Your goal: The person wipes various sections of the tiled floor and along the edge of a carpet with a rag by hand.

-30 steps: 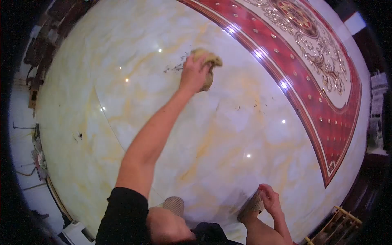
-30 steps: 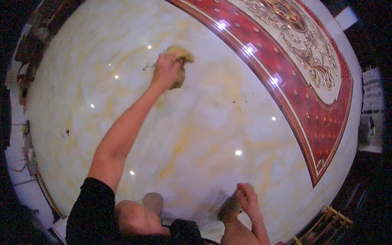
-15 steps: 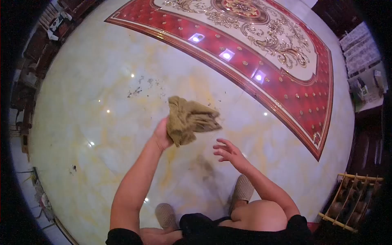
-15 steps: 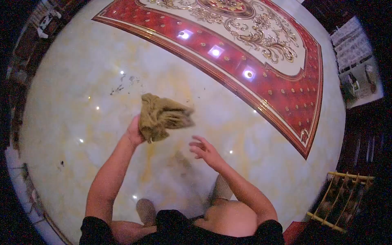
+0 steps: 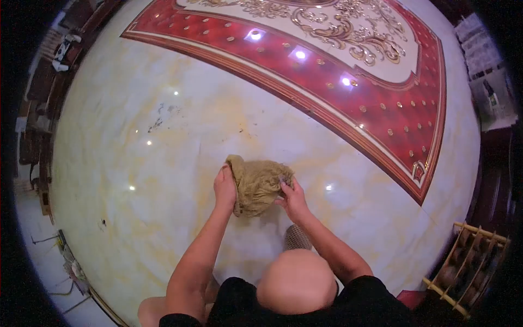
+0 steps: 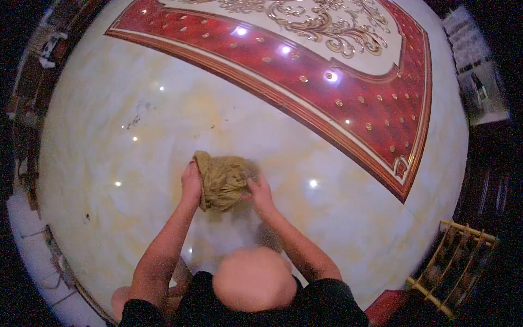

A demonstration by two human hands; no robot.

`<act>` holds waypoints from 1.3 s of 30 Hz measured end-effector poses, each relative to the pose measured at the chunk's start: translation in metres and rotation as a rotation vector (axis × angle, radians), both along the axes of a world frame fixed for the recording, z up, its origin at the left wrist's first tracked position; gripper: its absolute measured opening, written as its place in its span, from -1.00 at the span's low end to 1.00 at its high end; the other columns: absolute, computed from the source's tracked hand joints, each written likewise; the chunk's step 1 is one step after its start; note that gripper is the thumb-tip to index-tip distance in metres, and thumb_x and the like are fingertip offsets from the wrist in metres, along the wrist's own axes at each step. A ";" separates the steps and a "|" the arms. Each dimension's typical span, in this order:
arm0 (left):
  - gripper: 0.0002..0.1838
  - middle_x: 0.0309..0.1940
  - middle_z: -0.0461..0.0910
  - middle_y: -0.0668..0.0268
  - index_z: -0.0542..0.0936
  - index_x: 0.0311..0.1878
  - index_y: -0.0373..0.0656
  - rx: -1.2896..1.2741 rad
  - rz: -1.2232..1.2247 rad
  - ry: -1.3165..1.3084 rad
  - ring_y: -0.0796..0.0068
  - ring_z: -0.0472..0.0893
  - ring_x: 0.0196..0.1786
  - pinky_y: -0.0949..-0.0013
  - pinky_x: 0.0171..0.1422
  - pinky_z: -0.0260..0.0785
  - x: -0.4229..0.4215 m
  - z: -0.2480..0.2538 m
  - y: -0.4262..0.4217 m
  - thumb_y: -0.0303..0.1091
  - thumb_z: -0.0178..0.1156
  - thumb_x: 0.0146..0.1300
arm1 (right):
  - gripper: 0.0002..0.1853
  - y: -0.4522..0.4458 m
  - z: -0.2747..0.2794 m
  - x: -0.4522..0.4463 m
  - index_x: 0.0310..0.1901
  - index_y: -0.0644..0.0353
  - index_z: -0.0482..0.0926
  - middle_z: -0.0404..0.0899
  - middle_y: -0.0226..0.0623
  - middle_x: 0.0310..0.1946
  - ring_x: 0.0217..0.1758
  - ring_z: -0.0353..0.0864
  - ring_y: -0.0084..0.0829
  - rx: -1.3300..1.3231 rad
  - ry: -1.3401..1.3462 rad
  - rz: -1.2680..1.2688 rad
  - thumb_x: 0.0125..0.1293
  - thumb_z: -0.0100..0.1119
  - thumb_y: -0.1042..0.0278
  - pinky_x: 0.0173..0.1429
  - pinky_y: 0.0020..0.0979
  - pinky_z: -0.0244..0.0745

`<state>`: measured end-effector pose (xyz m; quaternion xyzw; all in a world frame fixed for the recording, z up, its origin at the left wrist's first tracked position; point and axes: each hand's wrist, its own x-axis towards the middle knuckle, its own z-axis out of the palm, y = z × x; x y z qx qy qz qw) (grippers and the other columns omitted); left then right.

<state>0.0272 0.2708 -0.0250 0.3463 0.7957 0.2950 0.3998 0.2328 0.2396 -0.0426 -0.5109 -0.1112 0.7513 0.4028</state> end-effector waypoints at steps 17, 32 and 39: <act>-0.51 0.14 0.48 0.13 0.31 0.37 -0.14 -0.052 -0.178 -0.281 0.34 0.52 0.10 0.32 0.07 0.42 0.048 -0.026 -0.049 -0.09 -0.10 0.49 | -0.16 0.016 -0.022 0.058 0.38 0.11 0.24 0.10 -0.01 0.42 0.49 0.03 0.09 0.674 -1.412 0.394 0.07 0.38 0.09 0.49 0.06 -0.05; -0.48 0.35 0.31 -0.05 0.28 0.38 -0.29 0.144 -0.921 -0.012 0.05 0.30 0.40 0.17 0.48 0.11 0.166 -0.048 -0.001 -0.35 -0.01 0.38 | -0.40 -0.030 -0.022 0.212 0.27 0.14 0.42 0.43 -0.13 0.23 0.32 0.38 -0.18 0.324 -1.070 -0.472 0.12 0.25 0.42 0.41 -0.23 0.27; -0.45 0.36 0.25 -0.17 0.29 0.35 -0.32 0.178 -1.072 0.110 -0.11 0.19 0.46 0.08 0.51 0.05 0.172 -0.068 -0.007 -0.38 0.06 0.31 | -0.25 -0.106 -0.094 0.356 0.35 0.25 0.27 0.36 -0.01 0.27 0.35 0.29 -0.06 -0.156 -1.737 -0.705 0.09 0.27 0.33 0.44 -0.13 0.16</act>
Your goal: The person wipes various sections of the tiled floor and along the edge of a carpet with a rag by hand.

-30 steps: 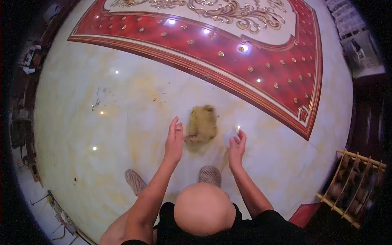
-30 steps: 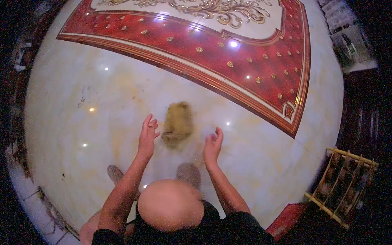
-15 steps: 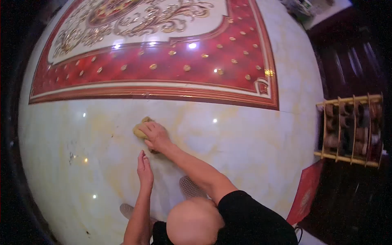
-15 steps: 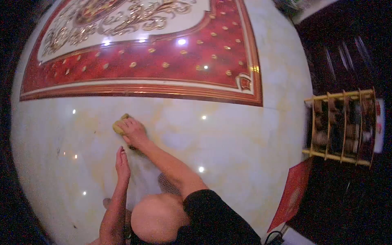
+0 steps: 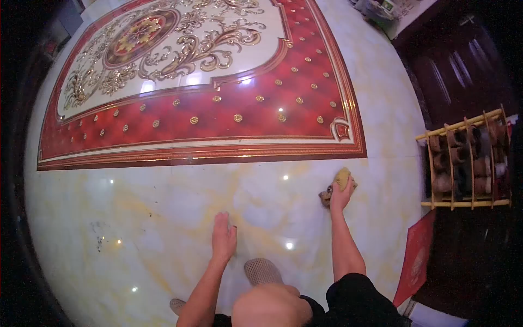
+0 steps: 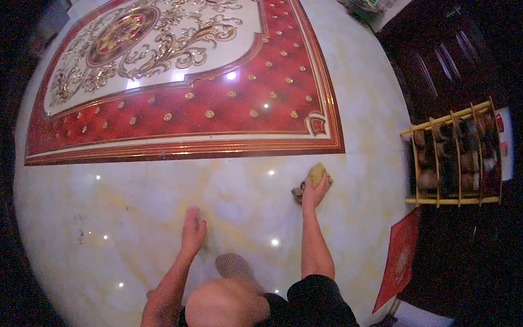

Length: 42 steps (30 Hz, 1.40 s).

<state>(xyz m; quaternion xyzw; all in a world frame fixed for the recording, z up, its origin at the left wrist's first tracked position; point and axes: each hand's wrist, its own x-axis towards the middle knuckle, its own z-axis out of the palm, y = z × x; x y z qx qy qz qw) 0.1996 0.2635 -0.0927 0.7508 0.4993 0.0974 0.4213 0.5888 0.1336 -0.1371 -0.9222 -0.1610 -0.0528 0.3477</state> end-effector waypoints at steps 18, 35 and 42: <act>-0.52 0.29 0.29 -0.24 0.39 0.27 -0.22 -0.598 0.042 0.040 -0.14 0.25 0.40 0.09 0.44 0.17 -0.002 0.048 0.043 -0.37 0.00 0.28 | -0.33 0.310 0.027 -0.309 0.20 0.07 0.46 0.50 -0.08 0.10 0.17 0.48 -0.01 0.450 0.497 1.110 -0.10 0.19 0.51 0.27 -0.12 0.38; -0.22 0.51 -0.02 -0.03 0.06 0.47 -0.31 0.135 -0.431 0.517 0.07 0.01 0.56 0.06 0.50 0.08 0.070 0.000 0.116 -0.30 0.15 0.25 | -0.29 0.167 -0.006 0.031 0.29 0.19 0.31 0.39 0.02 0.23 0.30 0.33 0.01 -0.051 -0.116 -0.155 0.07 0.32 0.32 0.39 -0.09 0.21; -0.17 0.53 -0.10 -0.03 0.02 0.48 -0.34 0.155 -0.458 0.635 0.02 -0.05 0.57 0.10 0.54 0.02 0.079 -0.008 0.107 -0.24 0.18 0.25 | -0.32 0.301 -0.004 -0.078 0.19 0.23 0.41 0.45 -0.09 0.18 0.29 0.37 -0.05 -0.027 -0.182 0.312 -0.08 0.31 0.41 0.35 -0.09 0.27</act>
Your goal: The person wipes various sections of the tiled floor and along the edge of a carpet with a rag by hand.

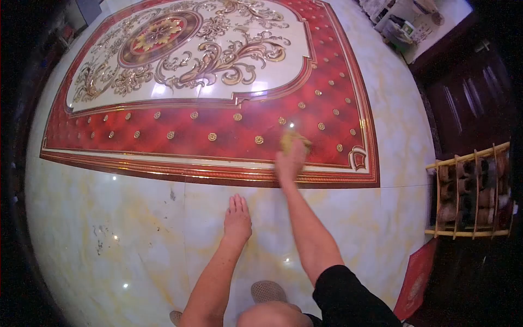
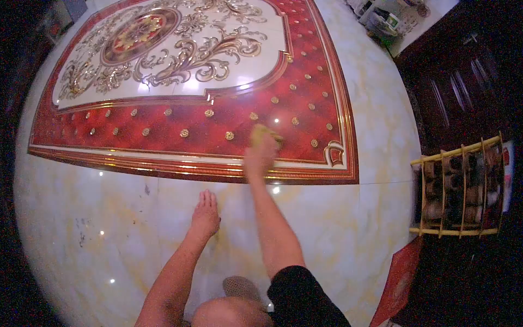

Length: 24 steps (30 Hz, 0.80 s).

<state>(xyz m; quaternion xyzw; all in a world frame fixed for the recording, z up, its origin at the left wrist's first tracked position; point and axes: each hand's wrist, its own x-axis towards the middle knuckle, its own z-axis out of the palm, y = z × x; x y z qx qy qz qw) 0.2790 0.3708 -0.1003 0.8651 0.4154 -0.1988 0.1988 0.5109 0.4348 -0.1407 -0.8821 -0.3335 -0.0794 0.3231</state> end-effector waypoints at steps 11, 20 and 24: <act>-0.24 0.52 -0.06 -0.02 0.03 0.49 -0.31 0.023 -0.018 -0.059 0.00 -0.05 0.56 0.10 0.49 0.12 -0.005 -0.017 0.001 -0.29 0.08 0.28 | -0.36 0.050 0.043 -0.119 0.20 0.13 0.46 0.51 -0.21 0.14 0.29 0.43 -0.27 0.413 0.944 0.609 -0.05 0.14 0.62 0.38 -0.32 0.29; -0.14 0.54 -0.14 -0.02 -0.02 0.49 -0.30 -0.218 -0.010 -0.016 0.06 -0.11 0.58 0.17 0.53 0.09 -0.003 0.032 0.022 -0.26 0.19 0.23 | -0.30 -0.162 -0.002 0.193 0.32 0.25 0.30 0.40 -0.10 0.25 0.30 0.39 -0.22 0.457 0.455 -0.153 0.06 0.20 0.61 0.40 -0.27 0.25; -0.12 0.54 -0.15 -0.03 -0.02 0.48 -0.30 -0.260 0.002 -0.026 0.05 -0.12 0.58 0.20 0.54 0.07 -0.005 0.036 0.026 -0.26 0.23 0.21 | -0.32 -0.195 -0.013 0.237 0.28 0.27 0.32 0.40 0.00 0.24 0.29 0.37 -0.02 0.233 0.262 -0.537 0.07 0.28 0.46 0.37 -0.12 0.28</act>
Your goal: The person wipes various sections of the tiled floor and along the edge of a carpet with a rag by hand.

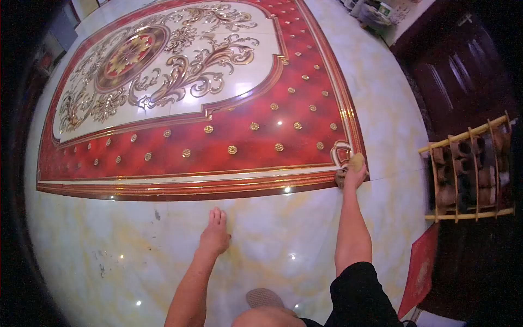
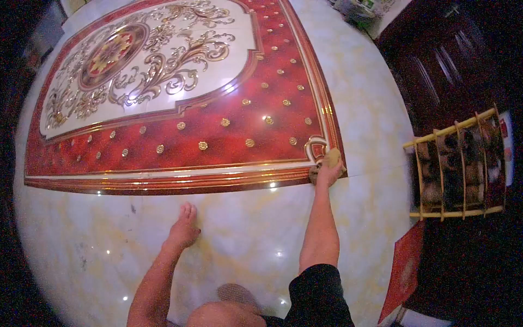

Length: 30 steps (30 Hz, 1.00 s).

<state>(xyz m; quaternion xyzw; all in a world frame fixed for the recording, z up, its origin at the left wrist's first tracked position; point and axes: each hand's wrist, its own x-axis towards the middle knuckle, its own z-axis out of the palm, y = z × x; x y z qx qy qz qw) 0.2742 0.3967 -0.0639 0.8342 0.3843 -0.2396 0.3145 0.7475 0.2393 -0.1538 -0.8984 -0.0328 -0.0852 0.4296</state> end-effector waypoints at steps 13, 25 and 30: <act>-0.17 0.52 -0.10 -0.08 0.02 0.47 -0.35 0.077 -0.031 0.015 0.00 -0.07 0.57 0.16 0.52 0.06 0.003 -0.011 -0.008 -0.33 0.19 0.21 | -0.44 0.318 0.018 -0.252 0.10 0.10 0.49 0.51 -0.20 0.10 0.23 0.44 -0.14 -0.153 -0.192 0.911 -0.06 0.26 0.39 0.28 -0.17 0.38; -0.20 0.52 -0.06 0.00 0.03 0.47 -0.34 0.078 -0.032 0.017 0.10 -0.05 0.57 0.25 0.51 0.11 0.002 -0.003 -0.005 -0.37 0.17 0.23 | -0.41 0.259 0.075 -0.223 0.17 0.22 0.40 0.46 -0.29 0.02 0.10 0.47 -0.41 0.654 0.497 0.959 0.00 0.20 0.53 0.15 -0.38 0.47; -0.16 0.53 -0.11 0.00 0.02 0.47 -0.32 0.027 -0.023 0.009 0.08 -0.09 0.58 0.25 0.55 0.04 0.002 0.002 -0.002 -0.28 0.22 0.24 | -0.44 0.134 0.011 -0.010 0.19 0.21 0.37 0.52 -0.20 -0.01 0.01 0.55 -0.33 0.326 -0.032 0.367 0.08 0.16 0.61 0.11 -0.36 0.50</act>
